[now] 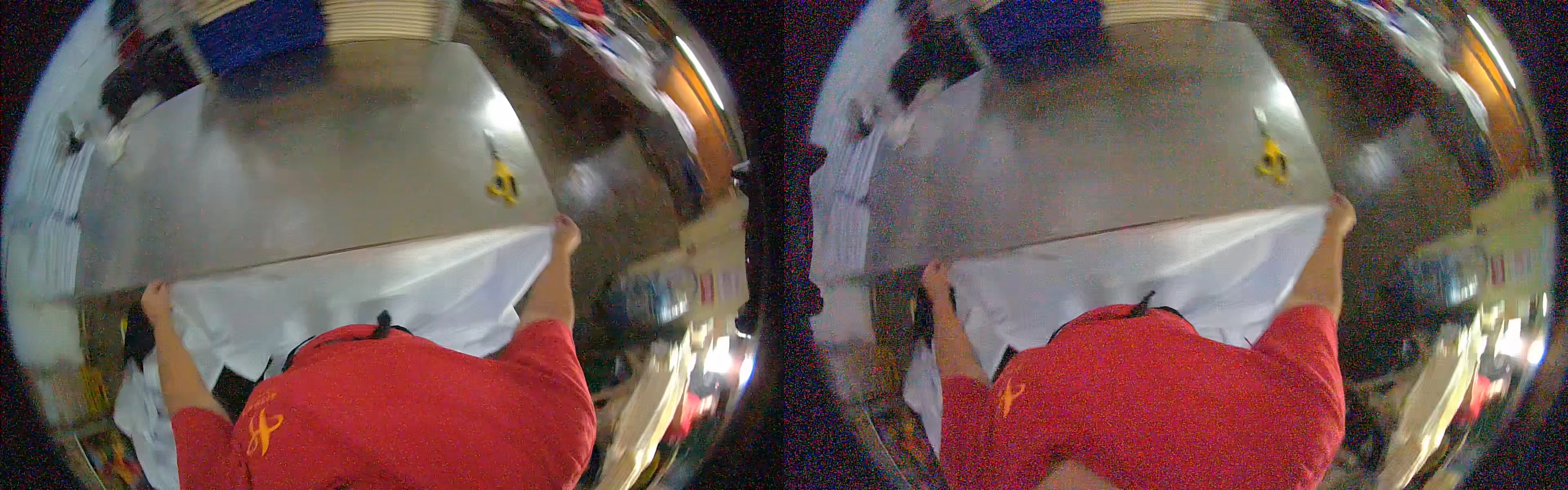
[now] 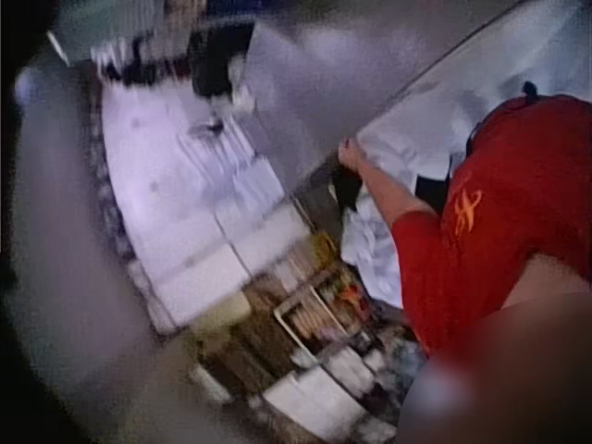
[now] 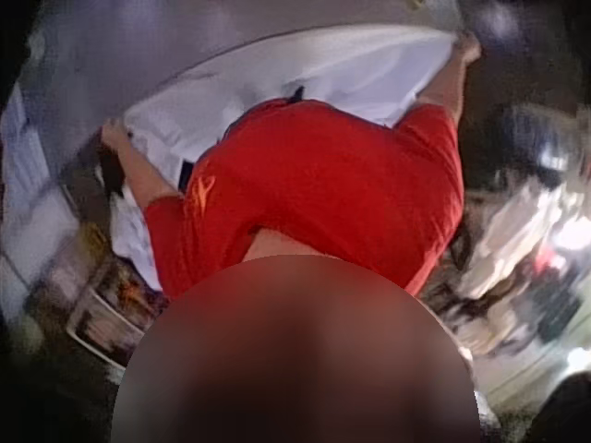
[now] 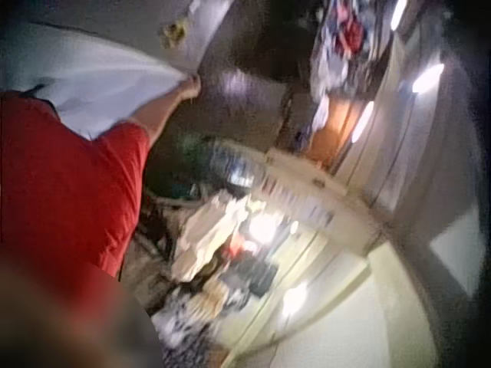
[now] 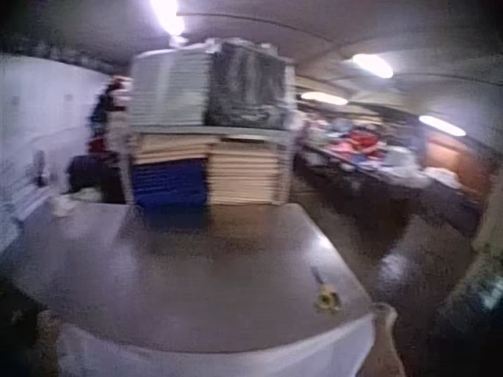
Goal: The person spreads a large white sheet of fabric on a metal table, folds it, and uses yellow-handled scissors to cut along the fold. The person then unfolds the fabric and continues to handle and fold it.
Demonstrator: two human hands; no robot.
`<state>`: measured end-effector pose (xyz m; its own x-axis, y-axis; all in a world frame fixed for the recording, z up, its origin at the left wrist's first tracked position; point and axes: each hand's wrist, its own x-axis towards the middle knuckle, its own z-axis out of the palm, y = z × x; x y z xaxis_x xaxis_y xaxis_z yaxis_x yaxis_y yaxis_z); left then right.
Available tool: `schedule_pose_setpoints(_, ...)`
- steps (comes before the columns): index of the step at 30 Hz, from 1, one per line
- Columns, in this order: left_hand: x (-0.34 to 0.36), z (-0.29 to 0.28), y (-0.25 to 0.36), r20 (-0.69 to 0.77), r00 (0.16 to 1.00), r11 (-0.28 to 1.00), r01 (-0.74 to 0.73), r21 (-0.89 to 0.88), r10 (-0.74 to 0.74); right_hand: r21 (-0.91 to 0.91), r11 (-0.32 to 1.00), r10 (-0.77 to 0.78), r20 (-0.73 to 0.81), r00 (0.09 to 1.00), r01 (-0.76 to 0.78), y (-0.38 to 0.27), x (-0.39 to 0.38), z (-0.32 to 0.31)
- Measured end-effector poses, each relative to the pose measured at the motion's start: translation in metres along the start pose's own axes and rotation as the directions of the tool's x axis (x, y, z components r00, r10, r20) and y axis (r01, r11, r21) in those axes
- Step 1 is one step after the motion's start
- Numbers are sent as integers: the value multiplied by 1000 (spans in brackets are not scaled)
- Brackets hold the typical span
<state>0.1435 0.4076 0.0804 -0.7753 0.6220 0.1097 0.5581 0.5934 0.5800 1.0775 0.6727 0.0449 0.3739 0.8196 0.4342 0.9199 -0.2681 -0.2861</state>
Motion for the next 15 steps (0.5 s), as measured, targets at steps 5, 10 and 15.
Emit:
schedule_pose_setpoints(5,-1,-13,-4,-28,979,874,-169,455,203,201,948,250,15,968,-248,-27,-5,-24)
schedule_pose_setpoints(10,6,-20,-10,-82,966,911,-200,362,244,179,963,208,-15,978,-202,-38,-5,-26)
schedule_pose_setpoints(15,-43,12,32,252,938,968,-249,16,238,309,941,253,-372,893,-137,-1,-27,43)
